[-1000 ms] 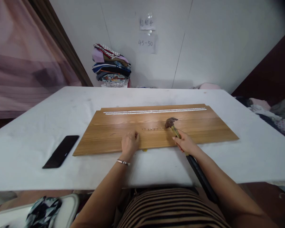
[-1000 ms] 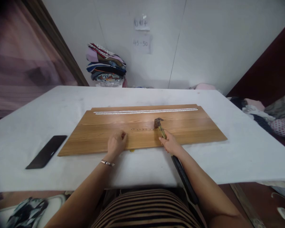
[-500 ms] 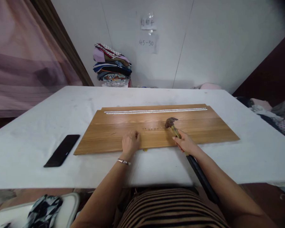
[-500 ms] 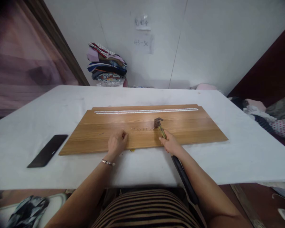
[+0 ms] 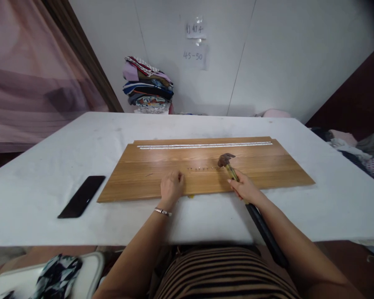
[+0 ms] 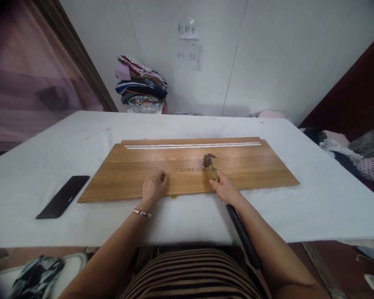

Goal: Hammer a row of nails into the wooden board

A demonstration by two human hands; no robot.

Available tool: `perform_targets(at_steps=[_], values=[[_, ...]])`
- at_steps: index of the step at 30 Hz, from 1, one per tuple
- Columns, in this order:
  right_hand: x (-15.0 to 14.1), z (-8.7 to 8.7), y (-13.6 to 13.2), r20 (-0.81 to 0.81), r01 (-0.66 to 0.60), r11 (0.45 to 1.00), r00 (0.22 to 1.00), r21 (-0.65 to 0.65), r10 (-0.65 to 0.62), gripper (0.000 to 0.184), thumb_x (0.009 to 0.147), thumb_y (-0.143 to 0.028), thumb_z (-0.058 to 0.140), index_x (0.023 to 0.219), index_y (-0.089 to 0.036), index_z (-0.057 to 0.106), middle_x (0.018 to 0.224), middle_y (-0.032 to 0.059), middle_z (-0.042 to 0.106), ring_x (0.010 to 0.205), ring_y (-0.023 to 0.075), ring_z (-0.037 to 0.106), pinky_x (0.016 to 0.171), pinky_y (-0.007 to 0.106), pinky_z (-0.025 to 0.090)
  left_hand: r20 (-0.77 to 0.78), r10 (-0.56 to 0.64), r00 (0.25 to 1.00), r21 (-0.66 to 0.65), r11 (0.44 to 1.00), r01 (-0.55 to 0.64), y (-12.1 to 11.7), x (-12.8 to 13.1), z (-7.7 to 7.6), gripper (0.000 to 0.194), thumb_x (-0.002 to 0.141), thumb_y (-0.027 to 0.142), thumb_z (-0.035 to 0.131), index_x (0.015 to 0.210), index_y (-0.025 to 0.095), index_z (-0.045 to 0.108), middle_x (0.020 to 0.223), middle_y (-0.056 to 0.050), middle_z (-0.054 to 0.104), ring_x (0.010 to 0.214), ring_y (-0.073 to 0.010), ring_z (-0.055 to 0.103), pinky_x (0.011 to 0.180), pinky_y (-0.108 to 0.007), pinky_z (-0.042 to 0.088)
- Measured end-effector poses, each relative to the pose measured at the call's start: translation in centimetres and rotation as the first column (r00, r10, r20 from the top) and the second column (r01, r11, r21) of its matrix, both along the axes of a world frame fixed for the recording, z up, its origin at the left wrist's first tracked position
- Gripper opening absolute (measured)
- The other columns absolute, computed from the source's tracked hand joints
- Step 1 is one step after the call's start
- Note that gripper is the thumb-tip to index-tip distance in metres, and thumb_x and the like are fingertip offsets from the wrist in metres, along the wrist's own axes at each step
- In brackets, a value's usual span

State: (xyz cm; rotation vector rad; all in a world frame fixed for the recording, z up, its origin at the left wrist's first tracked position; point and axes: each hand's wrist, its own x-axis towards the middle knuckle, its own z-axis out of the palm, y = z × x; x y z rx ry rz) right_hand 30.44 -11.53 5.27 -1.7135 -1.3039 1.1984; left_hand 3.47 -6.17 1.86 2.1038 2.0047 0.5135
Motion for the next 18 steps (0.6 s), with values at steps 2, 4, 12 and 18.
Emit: perform_targets(at_steps=[2, 4, 12, 18], values=[[-0.02, 0.08, -0.01, 0.006, -0.006, 1.000, 1.000, -0.001, 0.006, 0.017, 0.082, -0.030, 0.059, 0.092, -0.023, 0.048, 0.052, -0.0117, 0.046, 0.031, 0.0071, 0.037, 0.031, 0.020, 0.029, -0.001, -0.001, 1.000, 0.002, 1.000, 0.001, -0.03, 0.03, 0.08, 0.019, 0.094, 0.027, 0.049, 0.087, 0.021, 0.065, 0.093, -0.008, 0.073, 0.091, -0.0221, 0.065, 0.078, -0.031, 0.043], [-0.06, 0.15, -0.01, 0.016, -0.014, 1.000, 1.000, -0.012, 0.014, 0.016, 0.082, -0.030, 0.058, 0.091, -0.023, 0.046, 0.052, -0.0113, 0.046, 0.031, 0.0074, 0.037, 0.030, 0.020, 0.029, -0.006, -0.003, 1.000, 0.008, 1.000, 0.003, -0.06, 0.08, 0.18, 0.019, 0.094, 0.027, 0.049, 0.087, 0.021, 0.066, 0.093, -0.008, 0.073, 0.091, -0.0224, 0.065, 0.079, -0.032, 0.043], [0.10, -0.17, -0.01, -0.001, -0.006, 1.000, 1.000, 0.014, 0.006, 0.018, 0.080, -0.033, 0.057, 0.091, -0.023, 0.047, 0.052, -0.0120, 0.046, 0.031, 0.0070, 0.037, 0.030, 0.020, 0.030, -0.017, 0.003, 1.000, -0.003, 1.000, -0.003, 0.02, 0.02, 0.01, 0.021, 0.095, 0.028, 0.049, 0.088, 0.020, 0.066, 0.093, -0.008, 0.073, 0.091, -0.0224, 0.065, 0.078, -0.031, 0.043], [-0.05, 0.09, 0.07, 0.003, -0.005, 1.000, 1.000, -0.022, 0.005, 0.021, 0.080, -0.034, 0.059, 0.094, -0.023, 0.049, 0.052, -0.0121, 0.047, 0.031, 0.0070, 0.037, 0.031, 0.020, 0.029, -0.009, 0.000, 1.000, 0.014, 1.000, 0.000, -0.01, 0.07, 0.12, 0.020, 0.095, 0.028, 0.049, 0.088, 0.020, 0.066, 0.093, -0.008, 0.072, 0.091, -0.0222, 0.065, 0.077, -0.031, 0.042]])
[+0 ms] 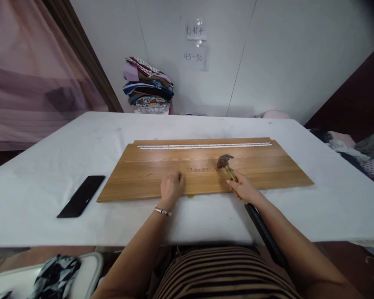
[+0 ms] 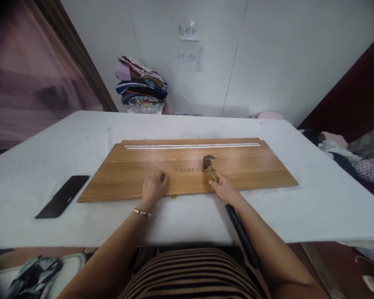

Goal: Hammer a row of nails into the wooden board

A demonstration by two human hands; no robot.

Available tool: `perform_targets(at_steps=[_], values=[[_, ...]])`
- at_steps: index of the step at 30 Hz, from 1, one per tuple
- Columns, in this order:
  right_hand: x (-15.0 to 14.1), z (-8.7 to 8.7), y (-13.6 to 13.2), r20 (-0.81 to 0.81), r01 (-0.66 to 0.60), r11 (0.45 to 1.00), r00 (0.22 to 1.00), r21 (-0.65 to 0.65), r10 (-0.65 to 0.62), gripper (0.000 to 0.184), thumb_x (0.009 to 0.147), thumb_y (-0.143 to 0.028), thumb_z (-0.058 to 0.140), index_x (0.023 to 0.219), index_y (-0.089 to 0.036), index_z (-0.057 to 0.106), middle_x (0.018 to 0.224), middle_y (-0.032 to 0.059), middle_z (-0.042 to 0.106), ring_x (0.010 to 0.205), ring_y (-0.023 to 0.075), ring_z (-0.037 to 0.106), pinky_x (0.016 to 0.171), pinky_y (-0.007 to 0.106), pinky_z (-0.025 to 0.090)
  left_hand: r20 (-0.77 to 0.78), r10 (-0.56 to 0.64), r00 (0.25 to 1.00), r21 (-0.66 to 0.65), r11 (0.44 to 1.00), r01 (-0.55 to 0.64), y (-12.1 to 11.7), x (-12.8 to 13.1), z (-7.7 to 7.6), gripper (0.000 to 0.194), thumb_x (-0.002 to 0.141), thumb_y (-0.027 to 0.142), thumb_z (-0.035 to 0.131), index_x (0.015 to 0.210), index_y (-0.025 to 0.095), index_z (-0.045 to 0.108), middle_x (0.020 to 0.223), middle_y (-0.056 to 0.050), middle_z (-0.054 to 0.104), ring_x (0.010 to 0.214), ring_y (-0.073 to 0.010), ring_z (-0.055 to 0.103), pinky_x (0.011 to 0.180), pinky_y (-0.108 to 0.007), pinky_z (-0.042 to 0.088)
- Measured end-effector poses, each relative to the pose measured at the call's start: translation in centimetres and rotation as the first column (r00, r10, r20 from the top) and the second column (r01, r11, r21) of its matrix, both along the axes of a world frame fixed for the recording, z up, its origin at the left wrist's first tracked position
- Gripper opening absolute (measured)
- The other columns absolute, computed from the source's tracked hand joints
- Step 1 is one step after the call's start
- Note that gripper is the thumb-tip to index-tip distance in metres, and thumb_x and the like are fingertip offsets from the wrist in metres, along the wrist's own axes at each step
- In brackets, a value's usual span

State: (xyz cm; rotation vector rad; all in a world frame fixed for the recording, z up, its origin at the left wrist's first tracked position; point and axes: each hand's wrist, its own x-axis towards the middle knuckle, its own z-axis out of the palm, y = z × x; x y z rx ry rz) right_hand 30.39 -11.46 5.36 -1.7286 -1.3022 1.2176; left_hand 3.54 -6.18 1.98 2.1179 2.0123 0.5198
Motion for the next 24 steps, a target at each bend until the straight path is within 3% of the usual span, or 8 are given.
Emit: perform_targets(at_steps=[24], values=[[0.00, -0.03, 0.08, 0.027, 0.004, 1.000, 1.000, 0.004, -0.004, 0.015, 0.081, -0.030, 0.057, 0.090, -0.023, 0.047, 0.053, -0.0111, 0.047, 0.030, 0.0078, 0.037, 0.030, 0.021, 0.030, 0.015, -0.004, 1.000, 0.015, 1.000, 0.003, 0.10, -0.12, -0.43, 0.019, 0.093, 0.027, 0.049, 0.086, 0.021, 0.065, 0.092, -0.008, 0.072, 0.091, -0.0224, 0.065, 0.078, -0.031, 0.043]])
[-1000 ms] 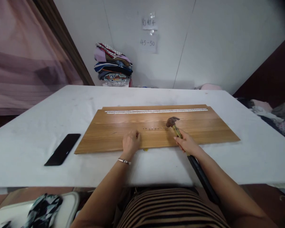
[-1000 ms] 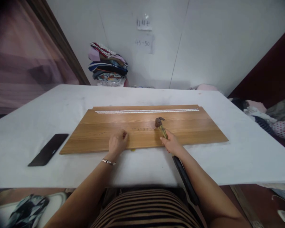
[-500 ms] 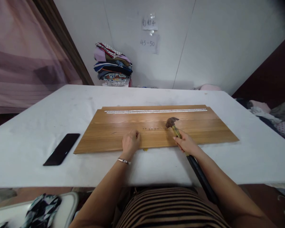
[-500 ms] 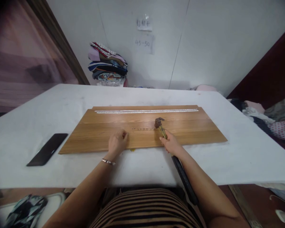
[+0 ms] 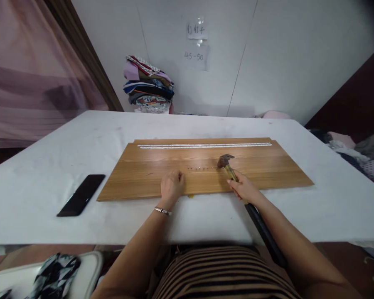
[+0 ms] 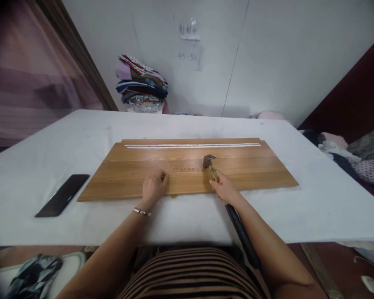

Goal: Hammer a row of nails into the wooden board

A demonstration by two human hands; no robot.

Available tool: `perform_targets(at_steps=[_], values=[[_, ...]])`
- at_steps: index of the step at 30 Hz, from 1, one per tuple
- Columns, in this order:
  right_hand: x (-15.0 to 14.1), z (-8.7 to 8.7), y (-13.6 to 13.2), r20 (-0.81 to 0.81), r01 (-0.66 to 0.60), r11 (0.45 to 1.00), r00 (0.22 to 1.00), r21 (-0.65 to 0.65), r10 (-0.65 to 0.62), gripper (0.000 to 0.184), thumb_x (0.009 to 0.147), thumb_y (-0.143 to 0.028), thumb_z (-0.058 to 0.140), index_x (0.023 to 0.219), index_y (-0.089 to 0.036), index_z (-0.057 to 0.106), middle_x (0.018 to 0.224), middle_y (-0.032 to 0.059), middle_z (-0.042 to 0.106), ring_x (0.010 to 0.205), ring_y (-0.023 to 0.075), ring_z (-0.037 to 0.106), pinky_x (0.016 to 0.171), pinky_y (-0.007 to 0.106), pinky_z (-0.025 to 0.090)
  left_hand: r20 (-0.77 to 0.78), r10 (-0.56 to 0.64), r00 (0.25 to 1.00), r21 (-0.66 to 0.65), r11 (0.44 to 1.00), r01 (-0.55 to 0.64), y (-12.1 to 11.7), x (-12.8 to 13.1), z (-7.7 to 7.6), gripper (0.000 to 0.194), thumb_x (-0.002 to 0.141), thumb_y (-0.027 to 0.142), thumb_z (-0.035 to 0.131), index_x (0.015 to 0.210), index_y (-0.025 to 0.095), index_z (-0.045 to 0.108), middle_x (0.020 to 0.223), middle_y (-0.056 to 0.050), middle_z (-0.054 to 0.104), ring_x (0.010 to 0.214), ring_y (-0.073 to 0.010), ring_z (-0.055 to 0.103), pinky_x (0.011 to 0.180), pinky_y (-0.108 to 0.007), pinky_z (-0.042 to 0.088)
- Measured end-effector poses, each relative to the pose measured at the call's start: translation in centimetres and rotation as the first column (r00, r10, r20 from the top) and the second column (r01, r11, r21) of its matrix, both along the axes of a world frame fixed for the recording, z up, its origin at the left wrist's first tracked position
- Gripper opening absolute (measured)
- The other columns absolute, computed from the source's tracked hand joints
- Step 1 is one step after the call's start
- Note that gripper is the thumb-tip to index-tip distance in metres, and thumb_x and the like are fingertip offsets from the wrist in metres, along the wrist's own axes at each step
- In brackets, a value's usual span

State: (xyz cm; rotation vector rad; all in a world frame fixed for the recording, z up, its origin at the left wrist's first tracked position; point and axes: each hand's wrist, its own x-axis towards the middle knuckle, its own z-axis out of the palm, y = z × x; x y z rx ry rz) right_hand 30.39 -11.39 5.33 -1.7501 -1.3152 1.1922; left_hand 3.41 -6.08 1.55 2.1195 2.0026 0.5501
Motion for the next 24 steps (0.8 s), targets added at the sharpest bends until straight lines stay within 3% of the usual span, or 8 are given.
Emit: perform_targets(at_steps=[24], values=[[0.04, 0.07, -0.23, 0.002, -0.013, 1.000, 1.000, 0.001, 0.013, 0.020, 0.079, -0.036, 0.057, 0.092, -0.023, 0.047, 0.054, -0.0118, 0.048, 0.032, 0.0068, 0.038, 0.031, 0.020, 0.032, -0.008, 0.009, 1.000, -0.008, 1.000, -0.009, -0.15, 0.16, 0.36, 0.018, 0.093, 0.026, 0.049, 0.086, 0.021, 0.065, 0.092, -0.008, 0.072, 0.090, -0.0232, 0.064, 0.079, -0.033, 0.042]])
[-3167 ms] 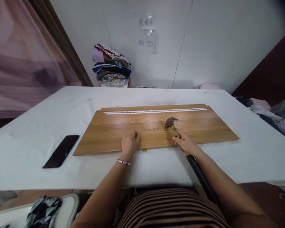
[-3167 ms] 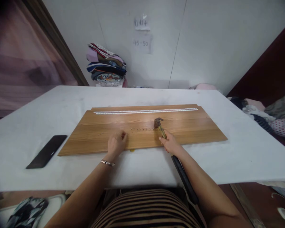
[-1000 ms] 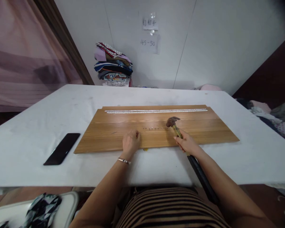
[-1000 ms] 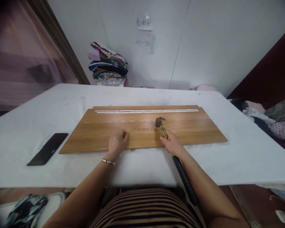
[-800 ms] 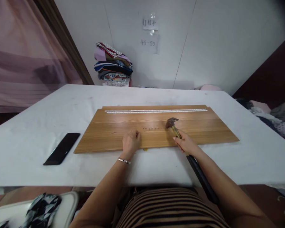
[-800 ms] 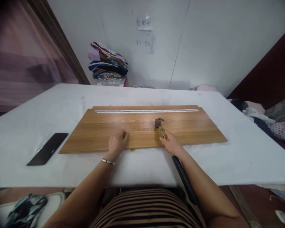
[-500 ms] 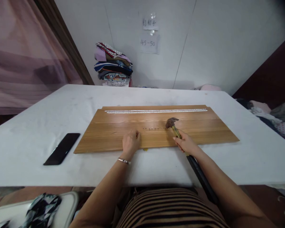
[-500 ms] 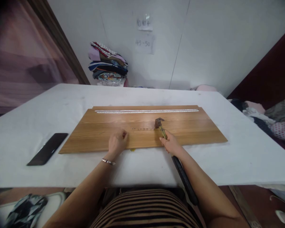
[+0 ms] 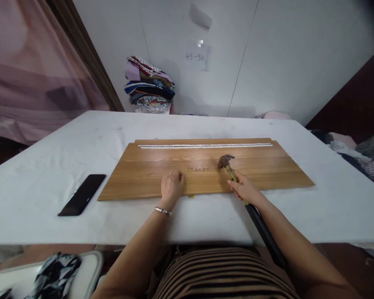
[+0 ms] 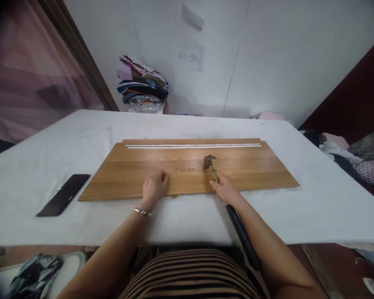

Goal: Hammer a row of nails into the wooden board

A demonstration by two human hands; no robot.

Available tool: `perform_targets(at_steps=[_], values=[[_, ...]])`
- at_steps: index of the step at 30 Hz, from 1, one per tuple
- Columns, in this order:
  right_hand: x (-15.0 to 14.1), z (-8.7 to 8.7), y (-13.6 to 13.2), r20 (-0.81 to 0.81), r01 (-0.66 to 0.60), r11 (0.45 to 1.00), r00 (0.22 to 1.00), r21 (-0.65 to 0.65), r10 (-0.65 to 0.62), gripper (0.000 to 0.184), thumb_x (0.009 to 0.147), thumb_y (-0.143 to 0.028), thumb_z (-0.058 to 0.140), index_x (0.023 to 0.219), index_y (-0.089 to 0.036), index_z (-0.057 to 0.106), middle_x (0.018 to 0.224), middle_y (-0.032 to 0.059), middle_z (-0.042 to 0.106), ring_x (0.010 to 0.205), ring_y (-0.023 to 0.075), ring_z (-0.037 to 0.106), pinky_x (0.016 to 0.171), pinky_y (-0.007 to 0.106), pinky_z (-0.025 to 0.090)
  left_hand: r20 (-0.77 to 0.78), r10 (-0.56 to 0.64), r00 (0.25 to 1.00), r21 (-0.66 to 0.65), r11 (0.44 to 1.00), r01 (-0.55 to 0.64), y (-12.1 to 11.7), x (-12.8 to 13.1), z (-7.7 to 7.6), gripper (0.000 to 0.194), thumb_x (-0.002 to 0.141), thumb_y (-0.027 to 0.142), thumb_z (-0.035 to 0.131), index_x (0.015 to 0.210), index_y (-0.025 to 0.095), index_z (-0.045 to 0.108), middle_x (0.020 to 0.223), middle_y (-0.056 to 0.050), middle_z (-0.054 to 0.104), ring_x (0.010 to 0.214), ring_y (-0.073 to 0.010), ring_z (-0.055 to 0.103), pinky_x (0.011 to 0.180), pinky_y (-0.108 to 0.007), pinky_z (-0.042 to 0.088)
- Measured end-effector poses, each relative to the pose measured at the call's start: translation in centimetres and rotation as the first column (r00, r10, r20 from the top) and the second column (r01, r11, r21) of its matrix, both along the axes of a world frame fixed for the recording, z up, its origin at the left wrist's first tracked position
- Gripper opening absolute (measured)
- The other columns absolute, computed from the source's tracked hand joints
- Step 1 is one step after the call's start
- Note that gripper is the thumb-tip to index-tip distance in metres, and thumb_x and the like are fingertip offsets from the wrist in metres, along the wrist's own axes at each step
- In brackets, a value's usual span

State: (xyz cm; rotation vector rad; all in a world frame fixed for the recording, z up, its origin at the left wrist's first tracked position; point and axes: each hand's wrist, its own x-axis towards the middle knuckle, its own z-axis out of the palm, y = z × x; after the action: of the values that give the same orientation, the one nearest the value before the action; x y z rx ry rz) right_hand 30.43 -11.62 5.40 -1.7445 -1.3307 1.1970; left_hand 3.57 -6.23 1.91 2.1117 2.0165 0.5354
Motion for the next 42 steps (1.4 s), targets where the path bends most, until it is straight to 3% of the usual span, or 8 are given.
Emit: perform_targets(at_steps=[42], values=[[0.05, 0.09, 0.15, -0.022, -0.003, 1.000, 1.000, -0.003, 0.003, 0.017, 0.082, -0.030, 0.060, 0.093, -0.024, 0.048, 0.051, -0.0115, 0.046, 0.031, 0.0073, 0.037, 0.031, 0.019, 0.029, 0.023, -0.004, 1.000, -0.001, 1.000, 0.004, 0.05, -0.12, -0.30, 0.019, 0.093, 0.027, 0.049, 0.086, 0.021, 0.066, 0.091, -0.008, 0.072, 0.090, -0.0227, 0.065, 0.077, -0.032, 0.043]])
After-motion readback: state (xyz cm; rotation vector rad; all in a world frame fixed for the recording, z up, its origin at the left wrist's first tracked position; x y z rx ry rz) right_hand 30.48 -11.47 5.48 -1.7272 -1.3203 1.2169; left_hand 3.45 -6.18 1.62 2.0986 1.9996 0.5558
